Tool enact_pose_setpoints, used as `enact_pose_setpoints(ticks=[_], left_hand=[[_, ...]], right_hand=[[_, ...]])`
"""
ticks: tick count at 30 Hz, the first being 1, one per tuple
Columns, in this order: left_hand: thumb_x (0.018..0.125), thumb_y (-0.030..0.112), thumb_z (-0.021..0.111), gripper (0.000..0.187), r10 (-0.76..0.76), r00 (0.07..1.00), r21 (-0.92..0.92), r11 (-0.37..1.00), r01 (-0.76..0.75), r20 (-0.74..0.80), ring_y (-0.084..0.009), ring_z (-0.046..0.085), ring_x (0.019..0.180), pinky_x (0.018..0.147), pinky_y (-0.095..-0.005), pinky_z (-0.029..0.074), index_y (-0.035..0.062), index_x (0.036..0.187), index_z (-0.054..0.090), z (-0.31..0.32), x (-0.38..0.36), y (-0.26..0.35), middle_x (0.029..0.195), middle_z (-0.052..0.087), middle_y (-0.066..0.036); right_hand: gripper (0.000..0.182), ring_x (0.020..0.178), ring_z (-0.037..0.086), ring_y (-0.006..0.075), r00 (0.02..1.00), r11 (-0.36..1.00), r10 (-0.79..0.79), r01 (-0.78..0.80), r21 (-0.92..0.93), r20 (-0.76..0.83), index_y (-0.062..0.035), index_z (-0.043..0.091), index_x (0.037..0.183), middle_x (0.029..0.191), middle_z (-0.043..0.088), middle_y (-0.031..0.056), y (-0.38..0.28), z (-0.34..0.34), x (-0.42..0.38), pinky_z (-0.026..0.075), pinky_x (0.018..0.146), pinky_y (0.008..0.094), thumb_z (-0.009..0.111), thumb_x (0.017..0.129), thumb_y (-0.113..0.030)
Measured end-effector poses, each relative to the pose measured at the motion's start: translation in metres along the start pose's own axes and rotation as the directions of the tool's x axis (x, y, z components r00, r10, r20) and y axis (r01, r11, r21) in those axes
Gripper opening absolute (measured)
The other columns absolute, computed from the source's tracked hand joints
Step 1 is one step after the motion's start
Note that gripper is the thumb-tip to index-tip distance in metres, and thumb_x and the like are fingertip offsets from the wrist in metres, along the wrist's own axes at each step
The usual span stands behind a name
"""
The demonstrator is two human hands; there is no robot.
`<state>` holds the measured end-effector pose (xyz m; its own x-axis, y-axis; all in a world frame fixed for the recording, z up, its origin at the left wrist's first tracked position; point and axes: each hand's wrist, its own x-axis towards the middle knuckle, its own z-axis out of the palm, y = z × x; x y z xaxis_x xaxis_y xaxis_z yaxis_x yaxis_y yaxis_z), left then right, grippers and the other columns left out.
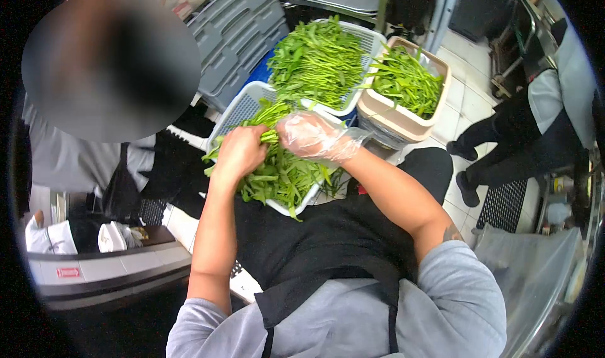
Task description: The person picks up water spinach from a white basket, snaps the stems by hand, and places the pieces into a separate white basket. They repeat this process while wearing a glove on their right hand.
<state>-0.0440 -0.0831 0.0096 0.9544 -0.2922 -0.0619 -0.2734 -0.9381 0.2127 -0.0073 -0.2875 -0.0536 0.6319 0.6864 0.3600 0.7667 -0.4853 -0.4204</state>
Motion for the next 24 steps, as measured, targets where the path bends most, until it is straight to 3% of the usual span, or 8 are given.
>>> enact_pose_setpoints(ticks=[3,6,10,12,15,18,21,24], left_hand=[[0.083,0.01,0.064,0.021,-0.073,0.997,0.044,0.996,0.073,-0.003,-0.0454,0.071,0.095,0.088,-0.0567,0.055,0.0036,0.101,0.074,-0.002,-0.002,0.019,0.095,0.074,-0.027],[0.085,0.011,0.064,0.019,-0.164,0.985,0.039,0.985,0.166,-0.055,-0.0458,0.071,0.095,0.087,-0.0564,0.054,0.0011,0.099,0.073,-0.012,-0.016,0.032,0.094,0.073,-0.028],[0.088,0.017,0.073,0.025,-0.272,0.951,-0.223,0.946,0.237,-0.145,-0.0444,0.072,0.094,0.085,-0.0524,0.056,0.0026,0.108,0.075,-0.029,-0.04,0.012,0.095,0.074,-0.027],[0.09,0.017,0.075,0.025,-0.366,0.921,-0.414,0.865,0.284,-0.132,-0.0363,0.075,0.084,0.08,-0.0437,0.056,0.0011,0.109,0.074,-0.024,-0.056,-0.017,0.088,0.076,-0.021],[0.097,0.012,0.075,0.015,-0.459,0.879,-0.797,0.576,0.183,-0.13,-0.0116,0.065,0.084,0.079,-0.0293,0.052,-0.0017,0.103,0.074,-0.014,-0.081,-0.05,0.089,0.074,-0.004],[0.102,0.013,0.07,0.015,-0.341,0.864,-0.778,0.622,-0.088,-0.37,-0.0207,0.066,0.11,0.101,-0.0354,0.048,-0.0011,0.104,0.071,-0.005,-0.094,-0.08,0.1,0.072,-0.01],[0.104,0.012,0.065,0.014,-0.414,0.844,-0.908,0.379,-0.18,-0.34,-0.026,0.067,0.113,0.106,-0.0399,0.047,-0.0011,0.108,0.066,-0.01,-0.105,-0.082,0.095,0.07,-0.01],[0.102,0.004,0.065,0.012,-0.432,0.837,-0.938,0.233,-0.257,-0.337,-0.0253,0.068,0.097,0.095,-0.0396,0.053,-0.0018,0.111,0.06,-0.006,-0.119,-0.089,0.09,0.067,-0.011]], right_hand=[[0.011,0.08,0.068,0.0319,0.919,0.963,-0.23,0.166,-0.213,-0.321,-0.009,0.063,0.085,0.077,0.063,0.0119,-0.008,0.003,-0.013,0.053,0.077,0.0462,0.065,0.082,-0.02],[0.012,0.081,0.07,0.0309,0.99,0.938,0.101,-0.129,-0.323,-0.101,-0.0078,0.066,0.084,0.077,0.065,0.0115,0.022,0.02,-0.023,0.053,0.079,0.0449,0.065,0.079,-0.019],[0.014,0.09,0.068,0.0344,0.971,0.914,0.226,-0.239,-0.329,-0.077,-0.0074,0.071,0.085,0.092,0.071,0.0167,0.038,-0.063,-0.042,0.053,0.083,0.047,0.062,0.084,-0.018],[0.016,0.096,0.068,0.0367,0.931,0.942,0.234,-0.289,-0.173,-0.279,-0.0034,0.074,0.098,0.099,0.072,0.0177,0.068,-0.096,-0.066,0.052,0.092,0.0474,0.061,0.094,-0.013],[0.029,0.106,0.068,0.0376,0.828,0.891,0.321,-0.428,-0.149,-0.46,-0.0042,0.076,0.11,0.106,0.074,0.0187,0.113,-0.154,-0.101,0.054,0.093,0.0471,0.059,0.102,-0.026],[0.035,0.113,0.069,0.0391,0.737,0.777,0.453,-0.602,-0.183,-0.501,-0.0054,0.071,0.128,0.113,0.074,0.0208,0.15,-0.183,-0.105,0.053,0.099,0.0487,0.062,0.1,-0.026],[0.038,0.114,0.067,0.0418,0.614,0.412,0.748,-0.726,-0.55,-0.251,-0.0068,0.066,0.131,0.118,0.072,0.0231,0.151,-0.181,-0.102,0.052,0.101,0.0502,0.064,0.099,-0.025],[0.039,0.111,0.068,0.0426,0.624,0.43,0.729,-0.738,-0.52,-0.281,-0.0046,0.068,0.128,0.116,0.072,0.0241,0.124,-0.159,-0.073,0.053,0.101,0.0499,0.067,0.094,-0.024]])
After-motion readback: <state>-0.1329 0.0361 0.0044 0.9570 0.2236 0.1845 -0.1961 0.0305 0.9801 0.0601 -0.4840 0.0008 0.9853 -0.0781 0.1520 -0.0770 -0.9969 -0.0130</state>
